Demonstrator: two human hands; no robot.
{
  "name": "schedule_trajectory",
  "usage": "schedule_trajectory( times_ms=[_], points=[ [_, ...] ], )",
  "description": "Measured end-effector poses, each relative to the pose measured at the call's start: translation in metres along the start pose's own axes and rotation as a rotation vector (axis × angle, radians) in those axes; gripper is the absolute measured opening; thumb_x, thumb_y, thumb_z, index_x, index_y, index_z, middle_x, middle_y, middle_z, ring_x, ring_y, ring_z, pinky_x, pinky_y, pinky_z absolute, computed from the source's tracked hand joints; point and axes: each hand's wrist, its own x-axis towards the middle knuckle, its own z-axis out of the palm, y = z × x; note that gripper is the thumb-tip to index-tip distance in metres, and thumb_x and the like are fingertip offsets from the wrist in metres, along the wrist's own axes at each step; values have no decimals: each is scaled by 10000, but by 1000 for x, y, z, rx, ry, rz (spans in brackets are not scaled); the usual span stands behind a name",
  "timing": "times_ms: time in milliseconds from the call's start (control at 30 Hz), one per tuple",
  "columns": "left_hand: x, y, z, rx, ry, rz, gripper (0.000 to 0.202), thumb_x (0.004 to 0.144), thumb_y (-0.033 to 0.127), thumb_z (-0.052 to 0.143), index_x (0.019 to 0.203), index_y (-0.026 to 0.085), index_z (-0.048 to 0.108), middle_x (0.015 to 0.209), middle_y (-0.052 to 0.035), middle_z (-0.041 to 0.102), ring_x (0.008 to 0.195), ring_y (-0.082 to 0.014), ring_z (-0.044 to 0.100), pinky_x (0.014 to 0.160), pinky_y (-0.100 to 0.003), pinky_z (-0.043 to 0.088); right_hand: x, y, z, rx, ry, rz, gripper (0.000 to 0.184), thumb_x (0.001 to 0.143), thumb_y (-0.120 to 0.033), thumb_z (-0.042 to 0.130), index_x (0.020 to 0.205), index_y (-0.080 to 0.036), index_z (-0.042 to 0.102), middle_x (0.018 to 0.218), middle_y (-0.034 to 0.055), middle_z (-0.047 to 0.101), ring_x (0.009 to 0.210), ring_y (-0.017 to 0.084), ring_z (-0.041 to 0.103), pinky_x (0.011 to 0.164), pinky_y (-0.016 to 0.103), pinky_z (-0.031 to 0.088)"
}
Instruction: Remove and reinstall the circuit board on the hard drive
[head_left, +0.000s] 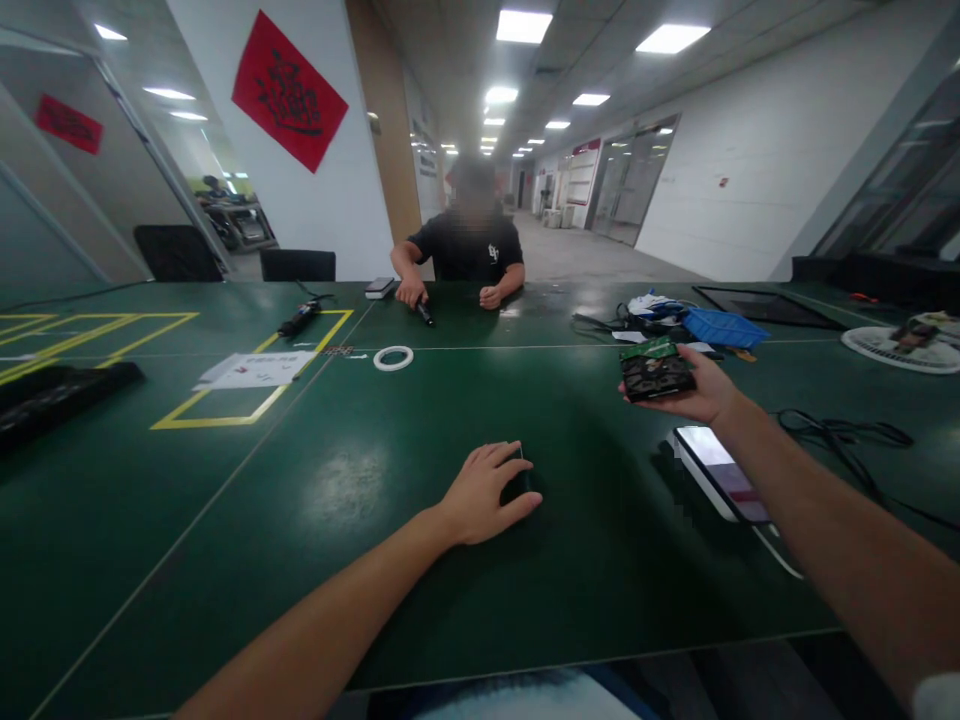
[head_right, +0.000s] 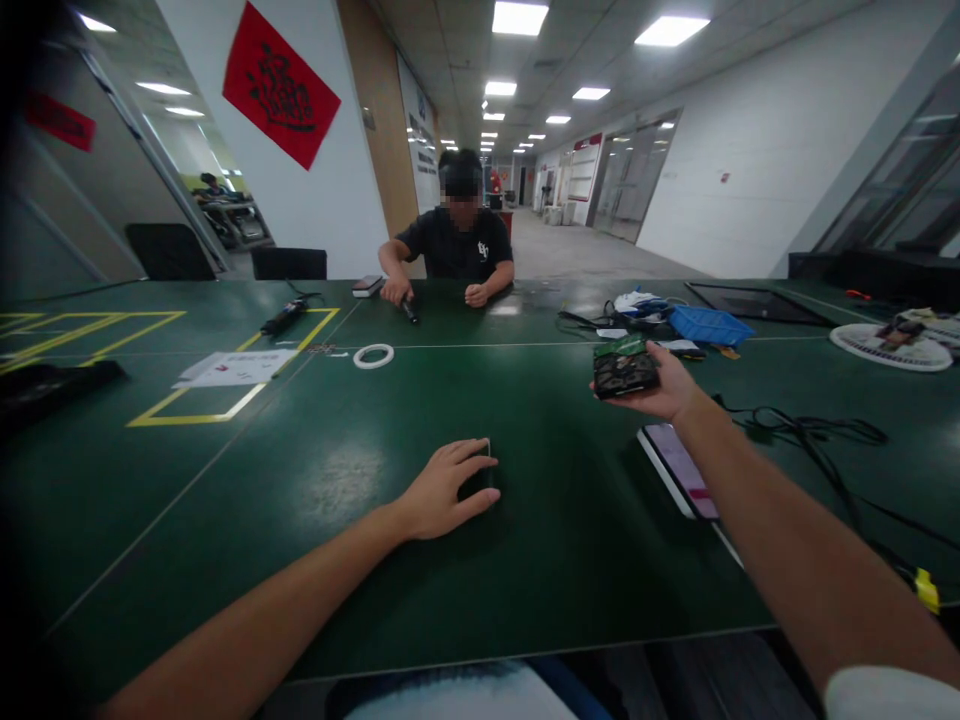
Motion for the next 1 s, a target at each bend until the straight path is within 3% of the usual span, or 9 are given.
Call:
schedule_trajectory(
  times_ms=[200, 367, 500, 667, 800, 933, 1000],
  points=[
    [4, 7, -2, 27, 5, -22, 685, 943, 731, 420, 1439, 270, 520, 1581, -92, 418, 1470, -330, 344, 1206, -579, 245, 8, -25, -71, -173, 224, -1, 664, 1019, -480, 241, 837, -52, 714, 996, 341, 674, 912, 327, 694, 786, 515, 496],
    [4, 7, 0, 41, 18, -18, 665, 949, 715, 424, 1430, 267, 525, 1579, -95, 417, 1463, -339, 348, 1199, -587, 249, 7, -37, -107, -214, 384, 97, 633, 1019, -475, 300, 736, -76, 701, 949, 347, 667, 846, 298, 694, 733, 503, 479],
    [4, 7, 1, 38, 13, -18, 664, 948, 716, 421, 1434, 274, 520, 1583, -92, 411, 1459, -349, 349, 1191, -596, 258, 7, -48, -115, -213, 479, 159, 606, 1011, -478, 335, 690, -98, 682, 927, 329, 668, 817, 283, 692, 710, 495, 476],
    [5, 8, 2, 44, 19, -14, 654, 948, 708, 429, 1434, 280, 519, 1583, -89, 410, 1459, -355, 344, 1186, -604, 261, 22, -64, -129, -368, 548, 203, 545, 997, -503, 386, 657, -153, 629, 877, 277, 674, 773, 272, 677, 708, 514, 472],
    [6, 9, 2, 48, 20, -15, 655, 949, 711, 426, 1437, 283, 516, 1586, -87, 404, 1460, -353, 341, 1191, -606, 249, 37, -73, -140, -381, 602, 335, 506, 950, -564, 479, 681, -167, 640, 821, 257, 677, 748, 281, 658, 721, 526, 469],
    [6, 8, 2, 41, 9, -20, 667, 943, 723, 421, 1442, 288, 510, 1593, -81, 392, 1463, -359, 331, 1190, -610, 249, 39, -71, -131, -432, 621, 379, 506, 948, -572, 482, 682, -172, 640, 798, 246, 676, 736, 276, 651, 701, 505, 476],
    [6, 7, 2, 39, 8, -22, 669, 941, 725, 423, 1442, 289, 509, 1594, -80, 390, 1463, -362, 329, 1190, -609, 248, 34, -67, -119, -548, 623, 288, 500, 969, -516, 462, 658, -166, 636, 825, 261, 686, 732, 274, 660, 683, 490, 482]
  ],
)
